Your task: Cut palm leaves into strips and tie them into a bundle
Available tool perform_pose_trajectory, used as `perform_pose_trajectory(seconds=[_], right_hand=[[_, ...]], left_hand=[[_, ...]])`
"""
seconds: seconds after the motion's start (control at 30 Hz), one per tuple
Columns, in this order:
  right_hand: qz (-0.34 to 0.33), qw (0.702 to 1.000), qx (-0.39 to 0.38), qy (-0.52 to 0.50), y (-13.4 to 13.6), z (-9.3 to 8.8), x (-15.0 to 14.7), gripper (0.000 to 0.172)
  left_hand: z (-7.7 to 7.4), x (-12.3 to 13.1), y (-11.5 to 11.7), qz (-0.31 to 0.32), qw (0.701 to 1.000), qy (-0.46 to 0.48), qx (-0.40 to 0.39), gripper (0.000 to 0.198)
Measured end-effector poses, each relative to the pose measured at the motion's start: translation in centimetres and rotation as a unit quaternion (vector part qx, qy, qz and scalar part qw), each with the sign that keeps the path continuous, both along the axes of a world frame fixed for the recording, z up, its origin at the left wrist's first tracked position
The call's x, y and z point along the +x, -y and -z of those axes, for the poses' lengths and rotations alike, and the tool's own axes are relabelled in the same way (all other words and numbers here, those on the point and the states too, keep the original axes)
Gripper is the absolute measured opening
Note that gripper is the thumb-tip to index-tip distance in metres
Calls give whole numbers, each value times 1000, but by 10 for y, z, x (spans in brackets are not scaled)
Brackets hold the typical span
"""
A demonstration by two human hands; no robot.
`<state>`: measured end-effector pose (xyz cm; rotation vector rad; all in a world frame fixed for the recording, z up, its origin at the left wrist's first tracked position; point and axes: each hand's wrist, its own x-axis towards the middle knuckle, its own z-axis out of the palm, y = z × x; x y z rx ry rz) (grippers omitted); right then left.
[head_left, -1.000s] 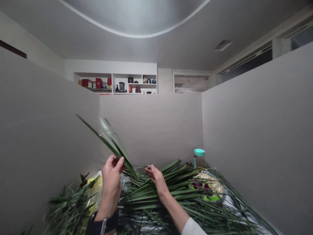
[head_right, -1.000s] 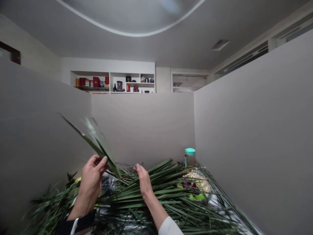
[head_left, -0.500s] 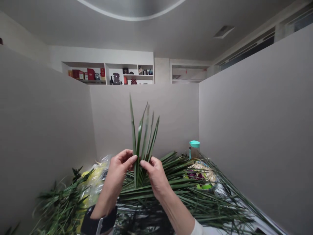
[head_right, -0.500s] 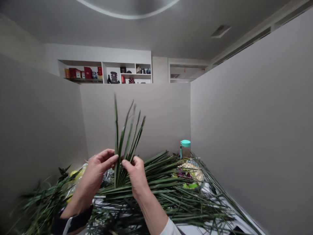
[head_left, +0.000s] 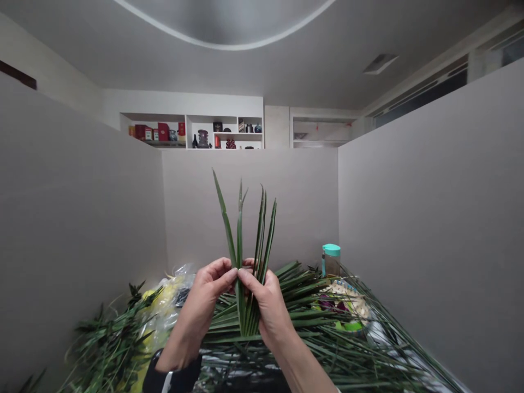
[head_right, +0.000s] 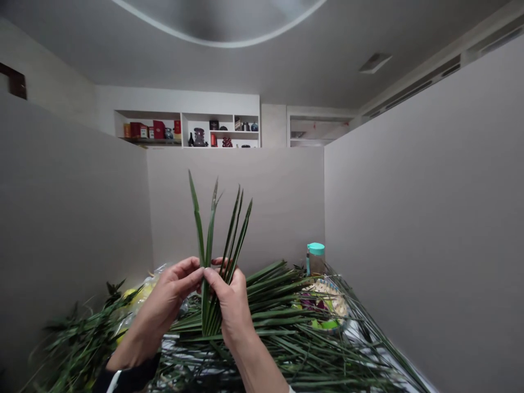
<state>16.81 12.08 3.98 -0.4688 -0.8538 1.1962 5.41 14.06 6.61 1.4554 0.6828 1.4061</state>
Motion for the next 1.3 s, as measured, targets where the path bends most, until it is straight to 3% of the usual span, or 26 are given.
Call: perform_pose_trajectory(seconds=[0.43, 0.63, 1.3], right_hand=[[52, 999, -11, 7, 0, 9, -1, 30], [42, 998, 26, 24, 3, 4, 1, 29], [76, 996, 38, -20, 2, 6, -6, 19]], left_hand=[[1, 6, 4, 9, 1000, -5, -2, 30], [2, 4, 6, 27, 999, -28, -2, 29], [14, 24, 0, -52, 997, 37, 43, 27]])
